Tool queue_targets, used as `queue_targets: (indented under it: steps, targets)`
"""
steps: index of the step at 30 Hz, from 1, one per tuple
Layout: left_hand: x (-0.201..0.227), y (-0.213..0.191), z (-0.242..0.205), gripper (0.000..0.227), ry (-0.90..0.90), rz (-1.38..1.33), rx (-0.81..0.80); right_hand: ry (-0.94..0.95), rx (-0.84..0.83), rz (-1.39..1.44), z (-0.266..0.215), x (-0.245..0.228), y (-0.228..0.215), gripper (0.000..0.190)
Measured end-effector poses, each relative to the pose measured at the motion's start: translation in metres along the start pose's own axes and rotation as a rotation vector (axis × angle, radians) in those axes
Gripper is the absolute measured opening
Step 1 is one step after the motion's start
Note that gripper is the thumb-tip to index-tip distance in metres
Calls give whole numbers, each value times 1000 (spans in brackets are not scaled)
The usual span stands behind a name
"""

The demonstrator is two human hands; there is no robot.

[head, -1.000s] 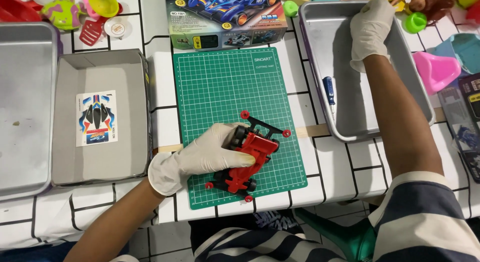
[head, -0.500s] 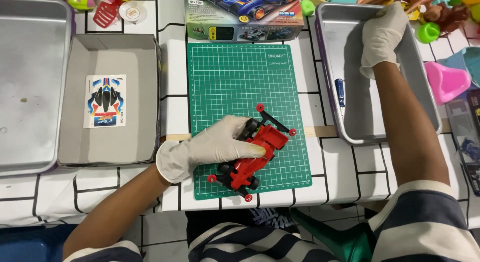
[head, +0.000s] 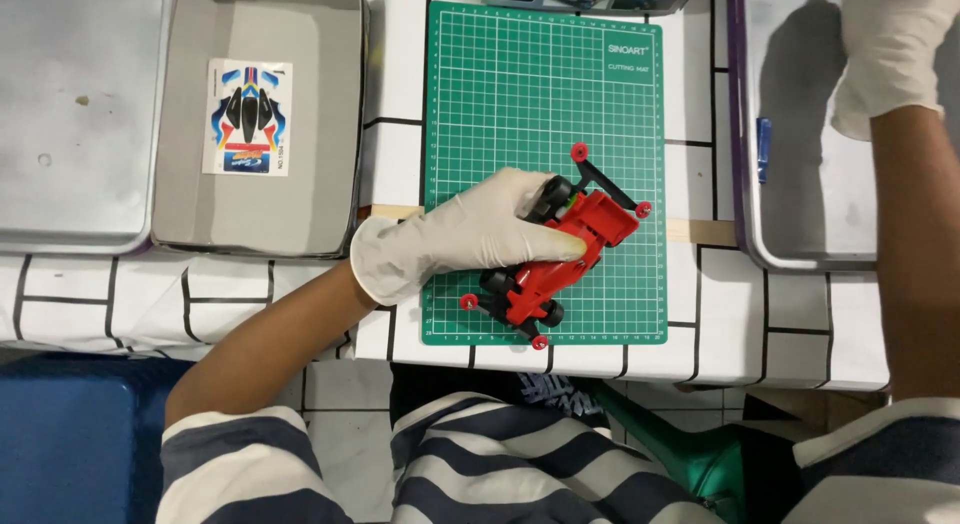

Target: The person assembles a red toy car chassis on a green cutting mat. They attach black wheels and red wheel caps to the chassis by hand, then use a blue screwdriver to tighten the screws on the wheels.

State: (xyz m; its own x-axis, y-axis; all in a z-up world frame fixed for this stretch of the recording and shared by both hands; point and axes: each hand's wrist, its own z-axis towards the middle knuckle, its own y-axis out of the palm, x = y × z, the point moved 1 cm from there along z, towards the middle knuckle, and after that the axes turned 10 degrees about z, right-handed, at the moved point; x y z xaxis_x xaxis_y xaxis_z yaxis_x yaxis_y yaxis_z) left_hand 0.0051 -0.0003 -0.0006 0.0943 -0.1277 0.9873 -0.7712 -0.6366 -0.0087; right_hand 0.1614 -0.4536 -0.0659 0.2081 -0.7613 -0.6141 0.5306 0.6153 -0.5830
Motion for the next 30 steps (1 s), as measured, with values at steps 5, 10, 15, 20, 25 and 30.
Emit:
queue_targets:
  steps: [5,10,15,20,25,30]
  targets:
    - [2,0,-4,27,-26,-24,-14,-170,-116,268,-32,-109,-21,51]
    - [-3,-2,-1,26,-64,3,-31,23,-234,445,-117,-263,-1,37]
    - [1,-2,-1,23,-96,122,0,-201,-308,681,-156,-264,23,38]
    - [-4,-1,-2,23,-90,157,-18,-288,-242,632,-163,-249,26,28]
    - [5,-2,-4,28,-100,176,-38,-306,-292,656,-166,-247,25,18]
    - [-1,-1,-1,30,-97,198,-43,-372,-261,571,-162,-252,23,21]
